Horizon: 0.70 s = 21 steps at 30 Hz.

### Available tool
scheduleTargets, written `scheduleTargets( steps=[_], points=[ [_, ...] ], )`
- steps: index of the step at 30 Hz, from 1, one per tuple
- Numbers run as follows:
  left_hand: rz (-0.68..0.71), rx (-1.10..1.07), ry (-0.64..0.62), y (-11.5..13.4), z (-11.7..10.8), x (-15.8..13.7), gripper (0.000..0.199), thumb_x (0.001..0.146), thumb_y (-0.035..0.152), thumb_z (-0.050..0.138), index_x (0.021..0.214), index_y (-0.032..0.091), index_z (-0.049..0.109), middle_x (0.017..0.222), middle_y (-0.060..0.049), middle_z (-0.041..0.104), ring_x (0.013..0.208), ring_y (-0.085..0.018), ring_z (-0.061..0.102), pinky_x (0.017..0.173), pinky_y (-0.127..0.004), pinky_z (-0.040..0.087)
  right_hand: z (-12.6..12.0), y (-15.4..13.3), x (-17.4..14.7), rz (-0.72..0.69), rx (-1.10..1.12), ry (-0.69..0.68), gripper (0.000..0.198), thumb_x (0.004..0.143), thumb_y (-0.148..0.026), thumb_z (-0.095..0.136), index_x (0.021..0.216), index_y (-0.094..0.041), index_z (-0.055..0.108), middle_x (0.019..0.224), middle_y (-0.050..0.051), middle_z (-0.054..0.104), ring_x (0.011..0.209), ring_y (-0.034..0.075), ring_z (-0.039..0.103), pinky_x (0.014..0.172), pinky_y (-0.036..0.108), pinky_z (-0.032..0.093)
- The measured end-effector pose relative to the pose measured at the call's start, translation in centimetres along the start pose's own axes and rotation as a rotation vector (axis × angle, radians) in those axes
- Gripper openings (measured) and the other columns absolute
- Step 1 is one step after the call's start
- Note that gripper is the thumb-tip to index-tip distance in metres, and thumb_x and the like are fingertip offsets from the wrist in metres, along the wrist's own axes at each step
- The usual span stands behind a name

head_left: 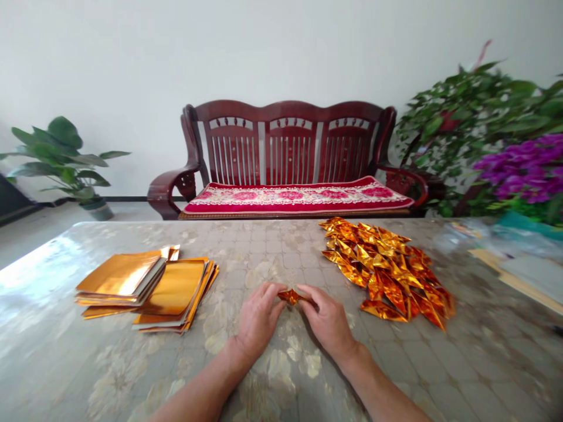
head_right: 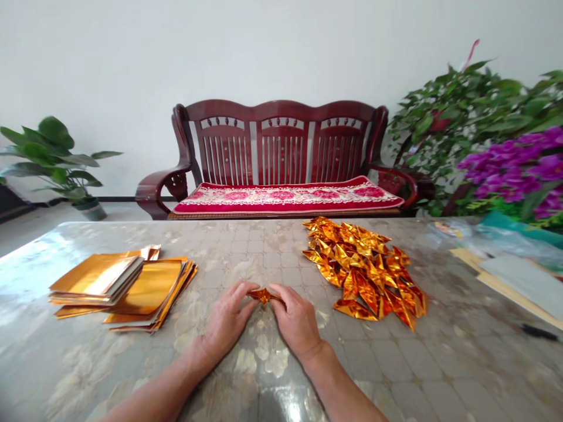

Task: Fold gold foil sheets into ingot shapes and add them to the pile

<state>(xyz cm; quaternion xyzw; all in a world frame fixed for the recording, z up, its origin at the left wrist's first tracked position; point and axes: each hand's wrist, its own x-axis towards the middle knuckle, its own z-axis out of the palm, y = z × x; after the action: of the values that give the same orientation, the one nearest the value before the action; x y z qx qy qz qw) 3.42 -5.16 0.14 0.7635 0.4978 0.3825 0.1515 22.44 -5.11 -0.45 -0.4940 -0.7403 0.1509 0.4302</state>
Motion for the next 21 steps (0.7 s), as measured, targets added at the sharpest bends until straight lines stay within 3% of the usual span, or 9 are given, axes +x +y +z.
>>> scheduleTargets(
  steps=[6,9,21],
  points=[
    [0.096,0.005,-0.038,0.6,-0.7,0.2,0.022,0.09,0.013,0.057,0.107,0.026,0.064,0.1,-0.002,0.064,0.097,-0.017,0.06,0.086,-0.029,0.049,-1.0,-0.2,0.3,-0.102,-0.12,0.006,0.014,0.091,-0.015,0.054,0.096,-0.023,0.064,0.085,0.0,0.072,0.078,0.016,0.069,0.072,0.025,0.05],
    [0.138,-0.013,-0.036,0.7,-0.7,0.2,0.023,0.094,0.016,0.051,0.109,0.026,0.066,0.098,-0.003,0.063,0.094,-0.017,0.06,0.084,-0.028,0.049,-1.3,-0.1,0.5,-0.177,-0.166,-0.013,0.016,0.093,-0.015,0.05,0.089,-0.022,0.063,0.077,0.0,0.067,0.072,0.015,0.066,0.067,0.024,0.047],
    [0.077,-0.117,-0.099,-0.4,0.2,0.3,0.02,0.096,0.016,0.05,0.097,0.022,0.069,0.091,-0.003,0.06,0.088,-0.013,0.061,0.081,-0.023,0.05,-1.7,-0.2,0.7,-0.25,-0.187,-0.095,0.02,0.094,-0.012,0.048,0.091,-0.023,0.064,0.077,0.001,0.065,0.072,0.015,0.063,0.067,0.025,0.045]
  ],
)
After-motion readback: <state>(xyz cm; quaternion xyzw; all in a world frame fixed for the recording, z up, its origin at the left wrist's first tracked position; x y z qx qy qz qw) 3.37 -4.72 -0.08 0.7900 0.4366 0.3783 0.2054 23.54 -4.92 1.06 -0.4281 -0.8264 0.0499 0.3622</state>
